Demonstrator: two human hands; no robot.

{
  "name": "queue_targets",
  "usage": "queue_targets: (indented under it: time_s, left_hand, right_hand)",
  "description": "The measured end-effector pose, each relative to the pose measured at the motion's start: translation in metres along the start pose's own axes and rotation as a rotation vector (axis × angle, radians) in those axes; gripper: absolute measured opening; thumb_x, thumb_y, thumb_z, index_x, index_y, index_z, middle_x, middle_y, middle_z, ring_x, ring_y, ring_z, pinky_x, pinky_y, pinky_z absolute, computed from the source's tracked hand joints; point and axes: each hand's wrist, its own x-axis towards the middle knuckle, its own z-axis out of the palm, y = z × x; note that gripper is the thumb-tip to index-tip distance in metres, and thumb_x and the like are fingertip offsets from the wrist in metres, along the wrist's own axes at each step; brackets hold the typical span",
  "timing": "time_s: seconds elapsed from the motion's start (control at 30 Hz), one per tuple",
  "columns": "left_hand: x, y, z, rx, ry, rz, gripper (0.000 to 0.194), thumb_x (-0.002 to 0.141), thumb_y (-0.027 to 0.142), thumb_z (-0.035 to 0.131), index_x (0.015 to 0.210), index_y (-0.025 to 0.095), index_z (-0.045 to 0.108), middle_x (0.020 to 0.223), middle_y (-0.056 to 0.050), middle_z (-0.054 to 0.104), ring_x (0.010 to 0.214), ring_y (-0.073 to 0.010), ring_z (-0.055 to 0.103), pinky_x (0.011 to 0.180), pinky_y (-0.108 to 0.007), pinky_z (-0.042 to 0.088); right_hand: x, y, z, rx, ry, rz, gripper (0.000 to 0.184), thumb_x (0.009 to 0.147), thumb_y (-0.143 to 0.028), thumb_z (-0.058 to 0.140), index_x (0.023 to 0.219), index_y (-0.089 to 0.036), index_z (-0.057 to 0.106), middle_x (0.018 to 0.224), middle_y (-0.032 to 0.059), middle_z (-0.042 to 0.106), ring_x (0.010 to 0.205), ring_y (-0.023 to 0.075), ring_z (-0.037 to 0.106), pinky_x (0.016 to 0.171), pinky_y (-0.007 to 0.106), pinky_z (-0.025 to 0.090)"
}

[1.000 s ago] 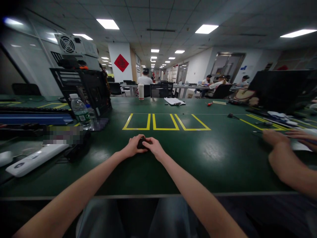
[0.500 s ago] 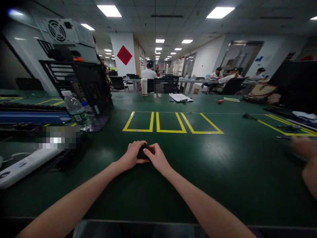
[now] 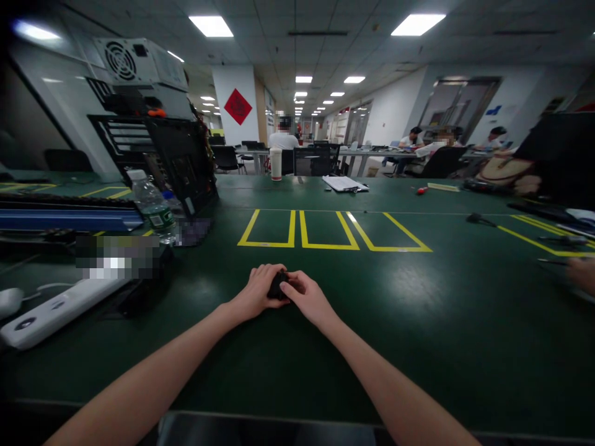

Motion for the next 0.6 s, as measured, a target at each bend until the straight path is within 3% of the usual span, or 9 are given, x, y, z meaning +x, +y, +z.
queue_targets:
  time_s: [0.23,0.47,0.6]
  left_hand:
    - [-0.004,0.001,0.001,0.039,0.028,0.010,0.058,0.067,0.038,0.061,0.114,0.023,0.032,0.105,-0.006,0.045,0.094,-0.0225,0.042,0.079,-0.035,0.032]
    - [-0.006,0.004,0.000,0.043,0.024,-0.009,0.055,0.066,0.037,0.062,0.111,0.023,0.034,0.102,-0.005,0.046,0.091,-0.0224,0.043,0.077,-0.035,0.032]
    - [-0.006,0.006,-0.001,0.037,0.007,-0.006,0.056,0.066,0.037,0.062,0.112,0.024,0.034,0.104,-0.005,0.045,0.092,-0.0223,0.043,0.078,-0.035,0.032]
  right_hand:
    - [0.009,0.014,0.004,0.001,0.076,0.043,0.032,0.072,-0.041,0.052,0.096,-0.019,0.052,0.094,0.0048,0.058,0.090,0.0190,0.053,0.079,0.035,0.042]
    - [-0.003,-0.002,0.001,0.106,-0.076,-0.013,0.034,0.066,-0.030,0.062,0.095,-0.021,0.046,0.094,0.0022,0.056,0.090,0.0165,0.054,0.078,0.032,0.043]
    - [-0.001,0.001,0.003,0.084,-0.013,-0.012,0.025,0.073,-0.039,0.052,0.088,-0.021,0.047,0.083,0.0012,0.057,0.081,0.0154,0.055,0.071,0.031,0.044]
